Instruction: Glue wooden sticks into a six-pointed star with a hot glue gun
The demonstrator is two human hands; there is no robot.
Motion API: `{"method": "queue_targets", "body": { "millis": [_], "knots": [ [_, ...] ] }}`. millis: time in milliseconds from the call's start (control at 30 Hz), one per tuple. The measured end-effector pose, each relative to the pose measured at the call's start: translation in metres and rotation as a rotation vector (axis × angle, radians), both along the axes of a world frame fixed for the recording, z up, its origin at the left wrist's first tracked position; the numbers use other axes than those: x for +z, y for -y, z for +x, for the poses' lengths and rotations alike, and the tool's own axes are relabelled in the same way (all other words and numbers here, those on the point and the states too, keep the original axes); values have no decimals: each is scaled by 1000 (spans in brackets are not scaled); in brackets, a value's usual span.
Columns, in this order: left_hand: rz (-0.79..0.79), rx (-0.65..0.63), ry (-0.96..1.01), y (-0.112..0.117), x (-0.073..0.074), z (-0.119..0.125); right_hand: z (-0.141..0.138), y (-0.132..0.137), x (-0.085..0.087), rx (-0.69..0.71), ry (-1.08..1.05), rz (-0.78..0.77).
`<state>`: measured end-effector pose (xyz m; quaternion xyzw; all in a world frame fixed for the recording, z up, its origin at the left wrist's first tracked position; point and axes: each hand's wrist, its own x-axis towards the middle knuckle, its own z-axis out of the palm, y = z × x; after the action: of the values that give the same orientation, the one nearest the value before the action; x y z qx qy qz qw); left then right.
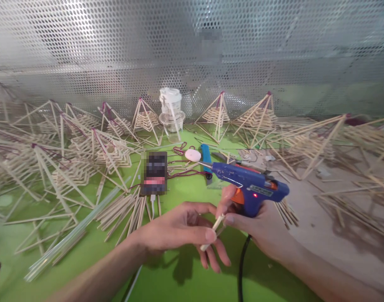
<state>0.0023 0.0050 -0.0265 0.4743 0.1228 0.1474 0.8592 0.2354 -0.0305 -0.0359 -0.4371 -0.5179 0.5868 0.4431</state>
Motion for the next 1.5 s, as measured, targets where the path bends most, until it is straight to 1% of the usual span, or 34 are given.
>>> {"method": "queue_targets", "body": {
  "millis": [67,133,200,267,333,367,433,500,567,667,733,833,967,1067,1200,1367,1500],
  "knots": [
    [-1,13,-6,1,1,1,-1,0,2,-6,-6,10],
    [11,52,-25,2,3,0,-3,-2,5,-22,-2,35],
    [55,122,-61,1,9,-4,-4,-3,8,-88,21,85],
    [150,231,-130,-2,18,-11,-2,-5,10,-179,24,130],
    [330,374,-229,-6,27,-20,0,-6,12,-223,-14,151],
    [446,481,-279,-8,31,-24,1,-7,12,-216,-38,147],
    [756,682,-413,-12,35,-30,4,-7,14,-163,-82,136],
    [1039,829,-501,-14,36,-34,5,-6,16,-94,-118,127],
    [1241,918,-499,-14,35,-34,6,-4,17,-39,-150,126],
    [1410,983,-443,-13,34,-34,7,-1,17,11,-143,127],
    [1461,997,-424,-12,34,-34,9,0,16,35,-124,140],
    [1489,1012,-428,-13,35,-36,11,0,15,64,-100,131],
    [1485,1016,-443,-15,37,-38,14,1,14,91,-55,104],
    [1474,1044,-484,-15,37,-39,15,3,13,116,-12,71],
    [1479,1066,-522,-15,37,-39,17,4,9,145,-10,44],
    [1478,1073,-512,-15,37,-39,17,4,8,144,-15,59],
    [1493,1072,-499,-15,38,-39,16,4,7,171,-10,78]
  ]
}}
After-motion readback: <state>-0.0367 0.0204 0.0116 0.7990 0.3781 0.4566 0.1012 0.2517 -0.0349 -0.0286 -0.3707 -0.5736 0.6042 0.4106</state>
